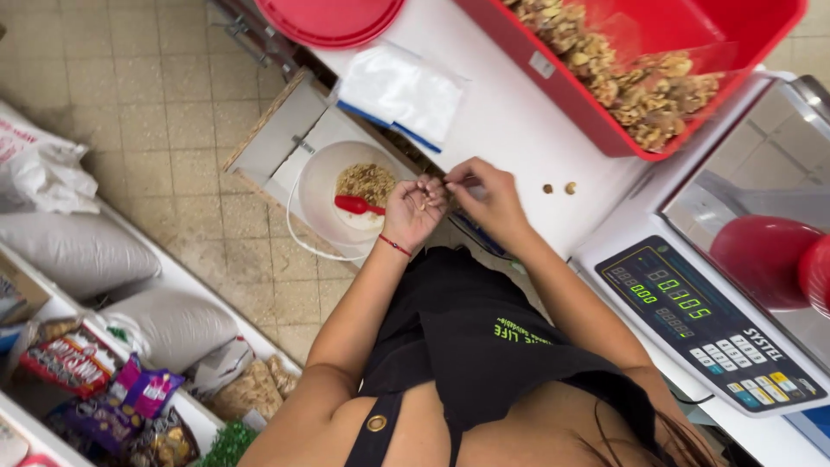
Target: The person is scooping nuts from a large red bin into small plastic bags, weighing each bag on a digital scale to ensure correct weight, and then placing them back into the bin.
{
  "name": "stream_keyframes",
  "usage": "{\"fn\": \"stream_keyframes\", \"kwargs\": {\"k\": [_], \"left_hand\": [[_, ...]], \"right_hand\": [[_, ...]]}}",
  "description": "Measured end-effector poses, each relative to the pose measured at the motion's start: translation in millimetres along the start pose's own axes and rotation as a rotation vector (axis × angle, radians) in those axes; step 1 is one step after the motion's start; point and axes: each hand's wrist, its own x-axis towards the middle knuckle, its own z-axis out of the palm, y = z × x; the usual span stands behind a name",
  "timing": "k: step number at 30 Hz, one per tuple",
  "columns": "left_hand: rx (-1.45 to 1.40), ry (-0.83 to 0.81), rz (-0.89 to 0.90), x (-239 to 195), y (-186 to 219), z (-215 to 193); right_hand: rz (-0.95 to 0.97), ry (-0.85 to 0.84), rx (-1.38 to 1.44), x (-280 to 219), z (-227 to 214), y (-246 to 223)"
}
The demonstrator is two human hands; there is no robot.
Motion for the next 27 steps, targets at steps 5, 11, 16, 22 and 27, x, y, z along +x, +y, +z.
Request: {"fn": "stream_keyframes", "kwargs": {"k": [5, 11, 16, 22, 27], "left_hand": [[0.065, 0.182, 0.216, -13.9, 69.7, -53.6], [0.115, 0.546, 0.474, -35.0, 141.5, -113.8], [0.213, 0.604, 0.435, -56.3, 140.6, -47.2], [1.084, 0.536, 0.797, -78.4, 30.0, 77.0], [1.9, -0.595, 1.436, -89.0, -83.3, 117.2]], "right_hand": [[0.066, 0.017, -0.003, -27.1, -17.3, -17.6], [0.114, 0.136, -0.042, -57.2, -33.4, -21.4], [0.138, 0.221, -0.093, -77.2, -44.8, -25.3], [0.16, 0.265, -0.187, -119.1, -49.9, -26.5], [0.24, 0.209, -0.135, -159.8, -63.3, -54.7]]}}
